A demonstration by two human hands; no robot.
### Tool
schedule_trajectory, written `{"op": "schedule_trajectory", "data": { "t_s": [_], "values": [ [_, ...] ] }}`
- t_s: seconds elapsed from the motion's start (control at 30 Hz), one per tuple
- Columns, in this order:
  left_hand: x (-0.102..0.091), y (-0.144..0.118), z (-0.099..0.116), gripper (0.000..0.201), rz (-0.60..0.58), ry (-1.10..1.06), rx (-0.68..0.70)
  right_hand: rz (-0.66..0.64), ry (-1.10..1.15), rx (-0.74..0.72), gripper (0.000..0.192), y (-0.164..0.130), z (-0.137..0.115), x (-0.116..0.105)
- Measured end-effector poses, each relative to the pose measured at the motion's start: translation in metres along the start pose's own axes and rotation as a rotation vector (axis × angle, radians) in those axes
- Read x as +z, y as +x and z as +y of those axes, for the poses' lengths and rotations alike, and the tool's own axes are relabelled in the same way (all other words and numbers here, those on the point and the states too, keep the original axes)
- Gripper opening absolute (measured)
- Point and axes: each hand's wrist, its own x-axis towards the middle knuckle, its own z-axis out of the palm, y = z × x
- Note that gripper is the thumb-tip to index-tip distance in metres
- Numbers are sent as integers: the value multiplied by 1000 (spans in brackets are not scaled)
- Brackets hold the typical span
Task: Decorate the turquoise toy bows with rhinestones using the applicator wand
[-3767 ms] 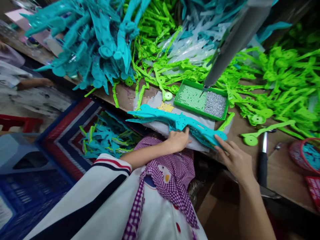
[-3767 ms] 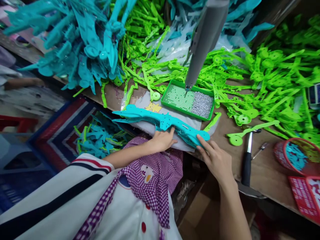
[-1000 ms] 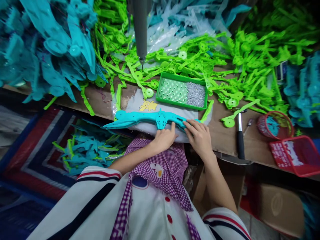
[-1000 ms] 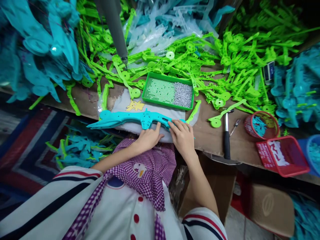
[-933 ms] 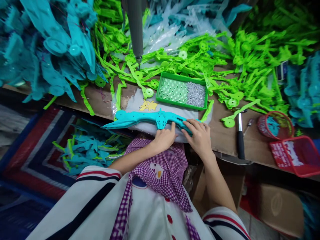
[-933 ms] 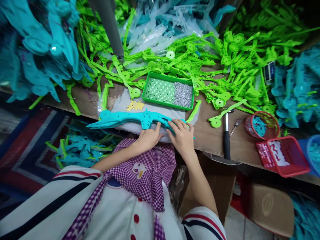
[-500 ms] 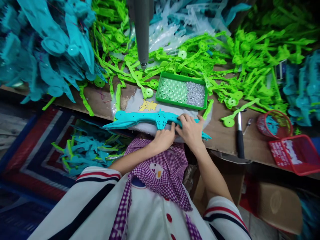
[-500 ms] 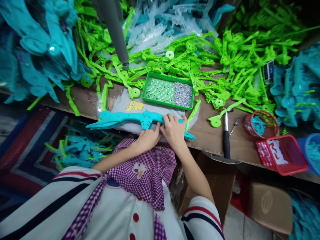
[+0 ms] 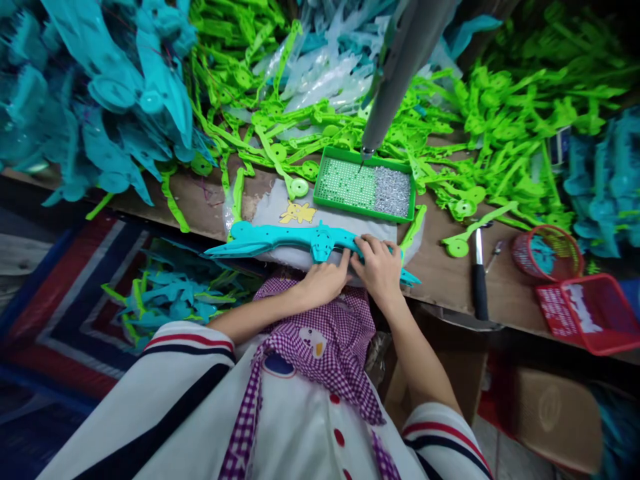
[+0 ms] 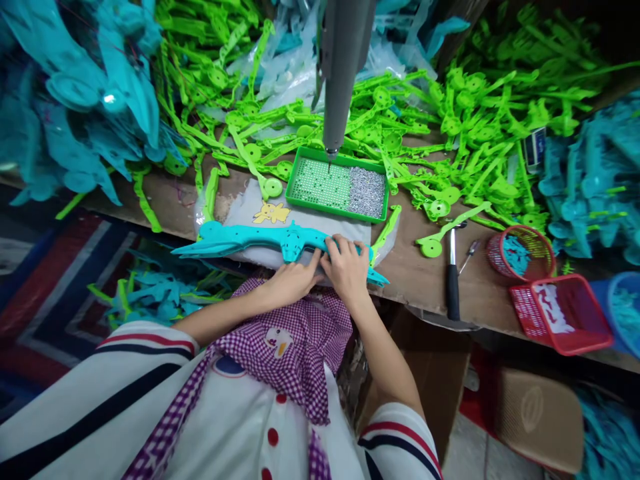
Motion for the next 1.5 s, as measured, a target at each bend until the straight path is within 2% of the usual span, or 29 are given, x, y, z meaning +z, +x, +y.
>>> {"op": "schedule_trajectory", "data": {
  "t_s": [0.1, 0.2, 0.27, 0.33, 0.4, 0.47, 0.53, 0.67, 0.9, 1.07, 1.17, 1.23, 1.3, 1.4, 1.43, 1.5],
  "values": [
    [-1, -18, -9, 67, 0, -8, 110, -13, -4, -4, 35, 0, 1, 1],
    [-15, -33, -29, 53, 103, -15, 299, -37, 14, -23, 36, 1, 3, 0],
    [-32, -33, -48, 50, 231, 26, 286, -48, 21, -46, 37, 0, 5, -2],
    [-48, -24, -68, 54, 306, 81, 172, -51, 13, -60, 38, -2, 6, -4],
    [-59, -12, -86, 58, 252, 106, 107, -47, -5, -70, 39, -6, 7, -5],
    [-63, -1, -102, 60, 147, 100, 138, -40, -28, -83, 41, -12, 7, -2],
    [-63, 4, -116, 60, 89, 83, 200, -21, -57, -100, 44, -18, 7, 2],
    [-59, 9, -136, 58, 109, 26, 246, 31, -116, -137, 48, -26, 10, 12],
    [-67, 43, -139, 49, 190, -43, 303, 38, -108, -109, 57, -17, 26, 14],
    [-68, 53, -141, 53, 155, -116, 343, 12, -74, -69, 56, -12, 21, 10],
    [-66, 52, -144, 51, 157, -152, 343, -22, 5, -85, 50, -11, 24, -4],
    [-64, 51, -146, 50, 172, -153, 329, -15, 88, -89, 49, -14, 35, -21],
    [-63, 52, -147, 49, 179, -153, 329, 68, 149, 6, 47, -23, 52, -41],
    [-63, 52, -147, 48, 181, -160, 334, 216, 171, 227, 39, -43, 72, -64],
    [-63, 52, -147, 48, 182, -163, 333, 226, 170, 253, 37, -49, 75, -66],
    [-63, 52, -146, 48, 183, -170, 329, 175, 158, 201, 35, -57, 73, -64]
  ]
}}
